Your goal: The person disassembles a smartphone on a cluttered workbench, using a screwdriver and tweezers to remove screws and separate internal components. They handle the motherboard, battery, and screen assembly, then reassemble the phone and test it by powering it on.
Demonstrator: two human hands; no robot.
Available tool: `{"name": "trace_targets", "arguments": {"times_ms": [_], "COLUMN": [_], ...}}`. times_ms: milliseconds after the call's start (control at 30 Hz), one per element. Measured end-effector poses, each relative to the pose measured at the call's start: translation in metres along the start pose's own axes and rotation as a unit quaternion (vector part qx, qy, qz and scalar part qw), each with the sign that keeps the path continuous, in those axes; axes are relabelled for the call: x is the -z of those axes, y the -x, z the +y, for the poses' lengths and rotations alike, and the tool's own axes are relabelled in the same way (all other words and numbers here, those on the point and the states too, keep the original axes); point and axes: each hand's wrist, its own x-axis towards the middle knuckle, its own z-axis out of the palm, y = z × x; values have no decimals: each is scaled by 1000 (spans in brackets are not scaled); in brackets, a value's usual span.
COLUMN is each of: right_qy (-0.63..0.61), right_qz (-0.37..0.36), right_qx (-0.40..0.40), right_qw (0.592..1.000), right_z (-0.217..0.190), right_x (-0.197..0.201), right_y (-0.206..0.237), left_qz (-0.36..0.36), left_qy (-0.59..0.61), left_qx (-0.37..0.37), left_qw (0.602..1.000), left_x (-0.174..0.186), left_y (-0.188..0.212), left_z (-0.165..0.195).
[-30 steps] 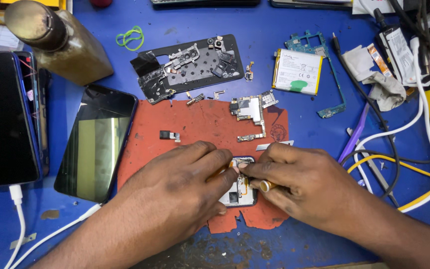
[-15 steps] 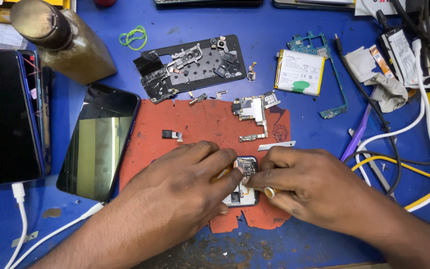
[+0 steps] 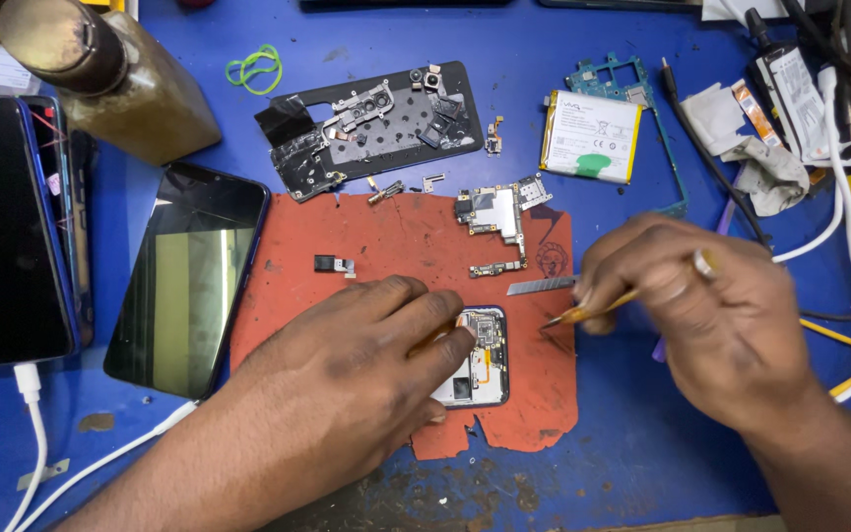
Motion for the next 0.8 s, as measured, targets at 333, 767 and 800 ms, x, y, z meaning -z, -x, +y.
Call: {"name": "trace_targets", "arguments": {"times_ms": [333, 767, 800], "right_qy": [179, 234, 241], "right_qz": [-177, -198, -203], "right_qx": [157, 258, 275], "right_qw": [955, 916, 908], "right_z": [-7, -11, -10], "right_x": [-12, -17, -17], "right_y": [-2, -1, -2], "left_qz": [19, 33, 32], "left_qy": [60, 55, 54], "left_qx": [23, 13, 13], "left_qw": [998, 998, 998], "left_x": [-3, -2, -2], "left_y": [1, 5, 5], "left_z": [0, -2, -2]}}
